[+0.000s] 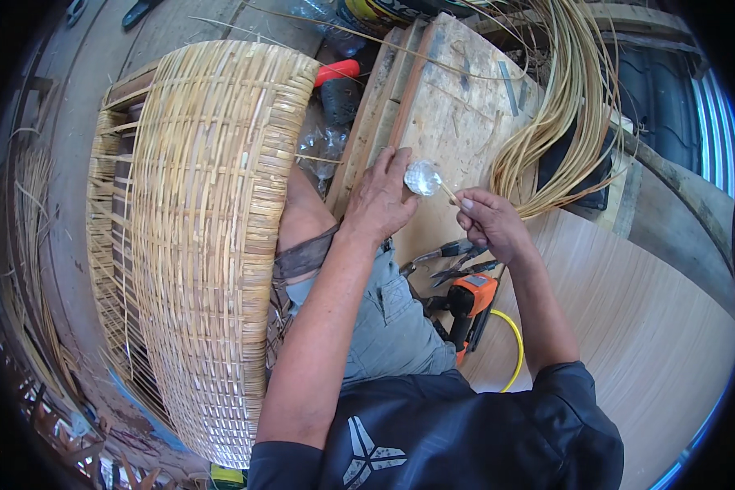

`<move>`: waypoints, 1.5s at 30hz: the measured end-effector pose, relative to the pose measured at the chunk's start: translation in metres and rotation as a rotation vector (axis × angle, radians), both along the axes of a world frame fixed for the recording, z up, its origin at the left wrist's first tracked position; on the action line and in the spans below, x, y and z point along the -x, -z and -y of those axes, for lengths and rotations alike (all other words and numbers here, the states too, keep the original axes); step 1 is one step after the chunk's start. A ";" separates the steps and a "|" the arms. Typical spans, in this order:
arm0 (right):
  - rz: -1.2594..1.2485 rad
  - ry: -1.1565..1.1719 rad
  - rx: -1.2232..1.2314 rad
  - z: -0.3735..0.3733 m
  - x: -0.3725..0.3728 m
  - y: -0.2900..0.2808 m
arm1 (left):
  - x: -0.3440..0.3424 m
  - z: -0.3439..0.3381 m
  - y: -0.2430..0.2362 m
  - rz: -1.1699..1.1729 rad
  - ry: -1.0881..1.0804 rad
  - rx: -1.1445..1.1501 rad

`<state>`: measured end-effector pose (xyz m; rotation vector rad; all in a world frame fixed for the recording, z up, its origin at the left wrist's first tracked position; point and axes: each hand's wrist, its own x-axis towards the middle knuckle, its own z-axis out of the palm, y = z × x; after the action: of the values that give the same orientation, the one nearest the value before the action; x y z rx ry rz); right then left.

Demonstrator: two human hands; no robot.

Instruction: Weaving and assembling a bamboo birdcage structure using bamboo strips and a staple gun.

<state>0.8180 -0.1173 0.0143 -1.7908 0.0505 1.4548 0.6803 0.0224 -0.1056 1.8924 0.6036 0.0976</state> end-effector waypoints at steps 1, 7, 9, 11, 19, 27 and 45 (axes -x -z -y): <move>0.052 0.081 0.004 0.003 0.003 -0.001 | -0.003 0.002 0.002 0.044 -0.014 0.007; 0.059 0.170 -0.463 -0.026 0.041 -0.008 | 0.015 0.002 -0.030 0.113 -0.216 0.002; 0.080 0.032 -0.536 -0.056 0.055 -0.004 | 0.052 -0.003 -0.056 0.186 -0.128 -0.282; 0.155 -0.145 -0.528 -0.089 0.067 -0.003 | 0.103 -0.007 -0.091 0.237 -0.289 0.014; 0.421 -0.746 -0.602 -0.219 0.180 -0.014 | 0.361 -0.070 -0.134 -0.162 -0.952 0.104; 0.724 -1.274 -0.730 -0.292 0.297 -0.013 | 0.447 -0.118 -0.091 -0.500 -0.910 -0.172; 0.966 -1.787 -0.754 -0.294 0.380 0.034 | 0.446 -0.128 -0.088 -0.653 -0.575 -0.440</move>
<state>0.4377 0.1763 -0.0199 -1.4159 -2.6603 0.9191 0.2347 0.1502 -0.0178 2.1078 1.6785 -0.0257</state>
